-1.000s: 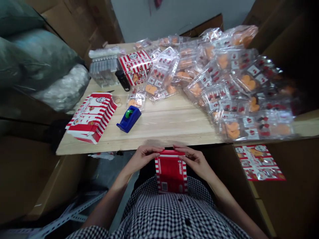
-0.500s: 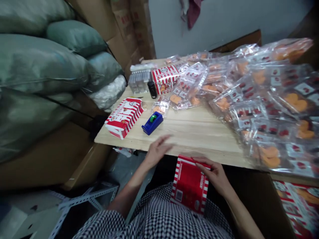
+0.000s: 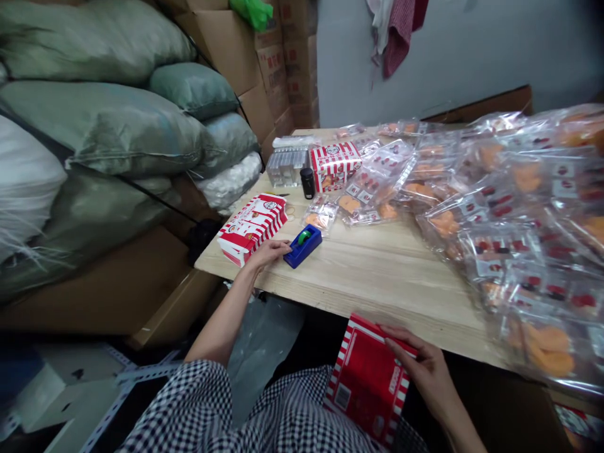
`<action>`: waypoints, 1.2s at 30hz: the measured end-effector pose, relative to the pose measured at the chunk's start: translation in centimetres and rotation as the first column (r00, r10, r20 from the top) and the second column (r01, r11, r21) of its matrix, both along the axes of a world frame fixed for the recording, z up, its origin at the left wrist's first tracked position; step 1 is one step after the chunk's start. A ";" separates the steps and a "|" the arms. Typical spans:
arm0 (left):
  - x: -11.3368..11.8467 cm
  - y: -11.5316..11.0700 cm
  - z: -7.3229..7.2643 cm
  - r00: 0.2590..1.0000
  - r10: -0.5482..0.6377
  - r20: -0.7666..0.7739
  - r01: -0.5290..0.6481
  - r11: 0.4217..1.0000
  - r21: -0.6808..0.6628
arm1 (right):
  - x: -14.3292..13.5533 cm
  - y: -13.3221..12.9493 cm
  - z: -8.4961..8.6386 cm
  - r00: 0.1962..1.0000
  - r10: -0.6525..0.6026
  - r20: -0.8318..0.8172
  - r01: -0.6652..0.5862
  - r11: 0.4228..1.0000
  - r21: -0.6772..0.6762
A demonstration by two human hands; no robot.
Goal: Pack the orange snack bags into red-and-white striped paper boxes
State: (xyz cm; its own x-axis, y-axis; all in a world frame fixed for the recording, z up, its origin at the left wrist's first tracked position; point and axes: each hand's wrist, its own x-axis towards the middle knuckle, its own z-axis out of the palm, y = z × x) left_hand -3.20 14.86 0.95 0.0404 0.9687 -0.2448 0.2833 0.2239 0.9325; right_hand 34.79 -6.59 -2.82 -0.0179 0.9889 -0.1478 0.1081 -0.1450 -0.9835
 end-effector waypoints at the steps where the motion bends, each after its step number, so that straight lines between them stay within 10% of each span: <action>1: 0.0 -0.1 0.0 1.000 0.006 0.026 -0.005 1.000 -0.013 | 0.0 0.0 0.0 1.000 0.000 0.003 0.000 1.000 -0.001; 18: -0.1 -4.1 -5.0 0.921 0.239 0.308 -0.274 0.959 0.078 | 0.9 0.4 5.3 0.967 -0.255 -0.015 0.254 0.957 0.141; 24: 0.3 -4.9 -6.1 0.912 0.376 0.162 -0.405 0.889 0.214 | -1.1 2.7 9.4 0.819 -0.567 -0.088 0.551 0.736 0.394; 27: 1.6 -6.1 -4.5 0.890 0.438 0.124 -0.455 0.841 0.295 | -1.9 4.0 9.9 0.810 -0.582 -0.067 0.506 0.638 0.580; 30: 5.1 -8.2 -1.4 0.905 0.404 0.133 -0.424 0.837 0.344 | -2.7 4.8 8.7 0.867 -0.494 0.070 0.319 0.657 0.683; 36: 15.6 -13.1 6.2 0.932 0.037 0.360 -0.159 0.936 0.316 | -3.8 4.9 7.1 0.877 -0.418 0.237 0.126 0.676 0.726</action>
